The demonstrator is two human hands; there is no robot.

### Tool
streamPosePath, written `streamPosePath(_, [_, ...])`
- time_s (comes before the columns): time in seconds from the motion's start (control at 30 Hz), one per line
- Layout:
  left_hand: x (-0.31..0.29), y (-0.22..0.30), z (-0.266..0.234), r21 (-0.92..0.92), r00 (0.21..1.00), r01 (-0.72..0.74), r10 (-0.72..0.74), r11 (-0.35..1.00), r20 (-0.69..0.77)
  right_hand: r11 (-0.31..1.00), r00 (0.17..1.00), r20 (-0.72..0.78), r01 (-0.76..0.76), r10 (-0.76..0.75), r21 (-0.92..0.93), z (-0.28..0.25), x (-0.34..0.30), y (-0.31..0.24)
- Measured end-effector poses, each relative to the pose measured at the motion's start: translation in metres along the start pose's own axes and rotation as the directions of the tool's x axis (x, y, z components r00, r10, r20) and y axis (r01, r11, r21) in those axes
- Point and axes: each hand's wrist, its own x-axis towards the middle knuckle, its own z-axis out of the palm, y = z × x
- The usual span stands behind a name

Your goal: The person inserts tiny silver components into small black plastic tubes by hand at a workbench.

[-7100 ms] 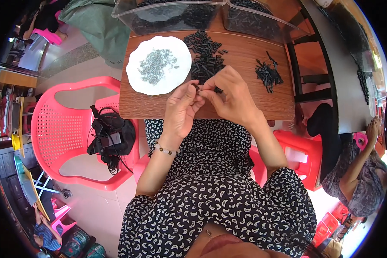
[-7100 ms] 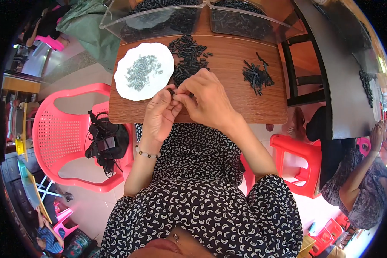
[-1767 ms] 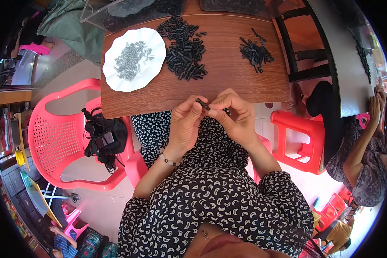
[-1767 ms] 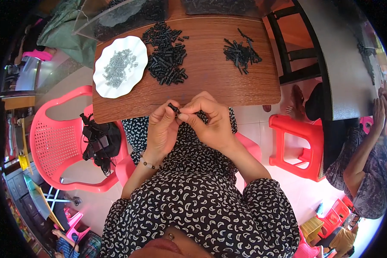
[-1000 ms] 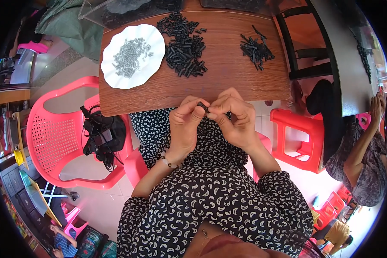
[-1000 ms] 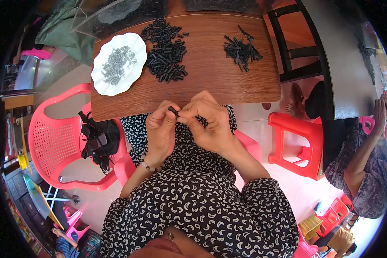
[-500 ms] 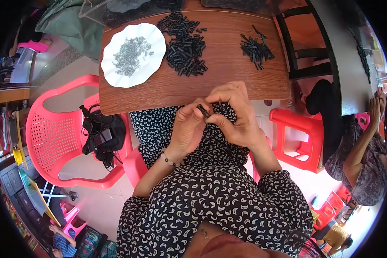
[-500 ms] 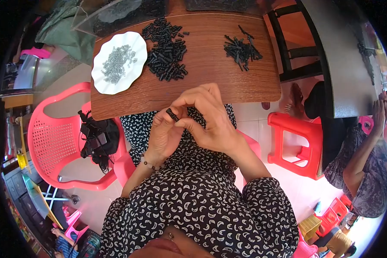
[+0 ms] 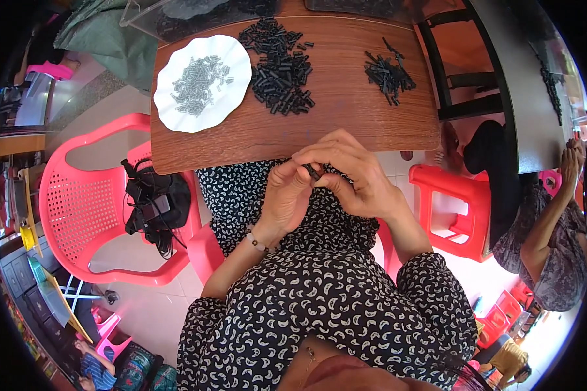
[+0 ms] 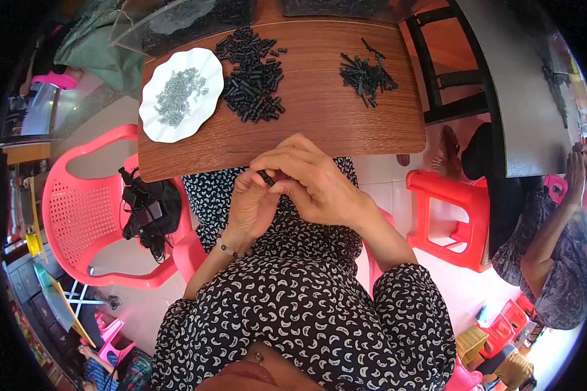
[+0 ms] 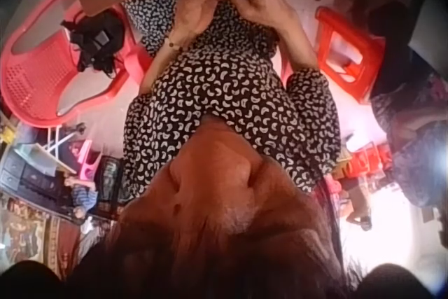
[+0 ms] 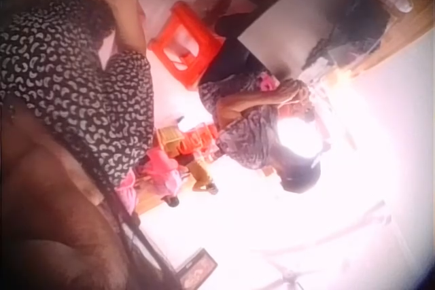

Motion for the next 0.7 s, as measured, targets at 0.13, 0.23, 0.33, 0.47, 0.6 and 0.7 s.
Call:
streamPosePath(0.13, [-0.002,-0.003,0.005,0.021,0.999,-0.016,0.017,1.0,-0.043,0.999,0.999,-0.032,0.038,-0.038,-0.006,0.003,-0.003,0.002])
streamPosePath(0.23, [-0.004,-0.005,0.007,0.027,0.997,-0.022,0.024,0.999,-0.069,0.999,0.999,-0.03,0.033,-0.033,-0.014,0.003,-0.006,0.005])
streamPosePath(0.33, [-0.005,-0.005,0.009,0.027,0.997,-0.022,0.024,0.999,-0.078,0.999,0.998,-0.049,0.031,-0.032,-0.012,0.007,-0.007,0.004])
streamPosePath(0.47, [-0.005,-0.006,0.01,0.056,0.997,-0.017,0.022,0.998,-0.078,0.998,0.994,-0.093,0.057,-0.058,-0.019,0.01,-0.009,0.011])
streamPosePath(0.6, [-0.005,-0.005,0.008,0.032,0.998,-0.007,0.009,0.999,-0.063,0.999,0.993,-0.109,0.049,-0.048,-0.001,0.013,-0.011,0.013])
streamPosePath(0.7, [-0.006,-0.005,0.0,0.001,1.0,0.008,-0.008,1.0,-0.015,0.998,0.994,-0.105,0.004,0.001,0.055,0.014,-0.009,0.012])
